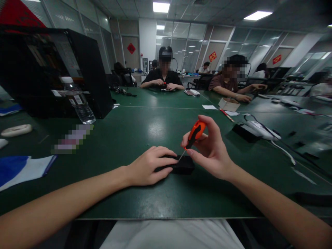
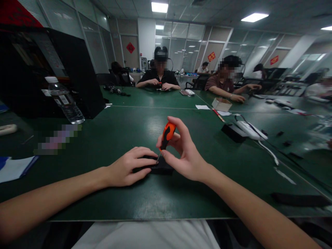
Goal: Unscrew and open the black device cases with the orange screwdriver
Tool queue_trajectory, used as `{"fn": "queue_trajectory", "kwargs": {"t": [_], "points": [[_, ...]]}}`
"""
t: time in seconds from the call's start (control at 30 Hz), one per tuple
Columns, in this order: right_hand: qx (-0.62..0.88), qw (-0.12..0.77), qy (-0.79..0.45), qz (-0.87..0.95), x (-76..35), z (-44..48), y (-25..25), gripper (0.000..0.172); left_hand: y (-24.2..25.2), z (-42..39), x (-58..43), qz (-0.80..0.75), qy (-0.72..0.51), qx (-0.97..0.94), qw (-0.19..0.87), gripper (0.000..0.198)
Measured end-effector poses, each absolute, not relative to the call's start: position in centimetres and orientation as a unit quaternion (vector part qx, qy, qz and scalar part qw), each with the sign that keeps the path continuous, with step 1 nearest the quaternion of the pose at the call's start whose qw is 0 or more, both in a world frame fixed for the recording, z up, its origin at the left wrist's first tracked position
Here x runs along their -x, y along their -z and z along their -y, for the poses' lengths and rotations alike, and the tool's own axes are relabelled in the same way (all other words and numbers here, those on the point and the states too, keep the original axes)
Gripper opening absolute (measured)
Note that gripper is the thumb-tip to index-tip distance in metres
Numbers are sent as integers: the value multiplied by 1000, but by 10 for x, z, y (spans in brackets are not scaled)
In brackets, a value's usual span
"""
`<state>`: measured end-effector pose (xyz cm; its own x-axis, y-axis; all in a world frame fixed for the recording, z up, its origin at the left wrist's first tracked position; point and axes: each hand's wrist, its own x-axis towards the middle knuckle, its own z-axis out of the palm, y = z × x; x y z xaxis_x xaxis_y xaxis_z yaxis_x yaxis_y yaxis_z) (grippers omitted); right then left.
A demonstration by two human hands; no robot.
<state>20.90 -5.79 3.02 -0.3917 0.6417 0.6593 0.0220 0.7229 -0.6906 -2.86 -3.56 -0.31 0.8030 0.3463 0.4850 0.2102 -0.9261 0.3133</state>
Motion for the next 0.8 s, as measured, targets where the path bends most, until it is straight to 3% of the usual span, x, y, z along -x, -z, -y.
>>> {"fn": "queue_trajectory", "kwargs": {"t": [0.27,0.43,0.8], "points": [[183,501,-249,808,-205,56,-26,86,6,40,5,-165,-354,-881,269,24],[207,536,-236,784,-207,54,-25,81,5,39,9,-159,-352,-879,279,22],[187,497,-311,788,-205,59,-27,78,7,37,4,-209,-281,-897,269,32]]}}
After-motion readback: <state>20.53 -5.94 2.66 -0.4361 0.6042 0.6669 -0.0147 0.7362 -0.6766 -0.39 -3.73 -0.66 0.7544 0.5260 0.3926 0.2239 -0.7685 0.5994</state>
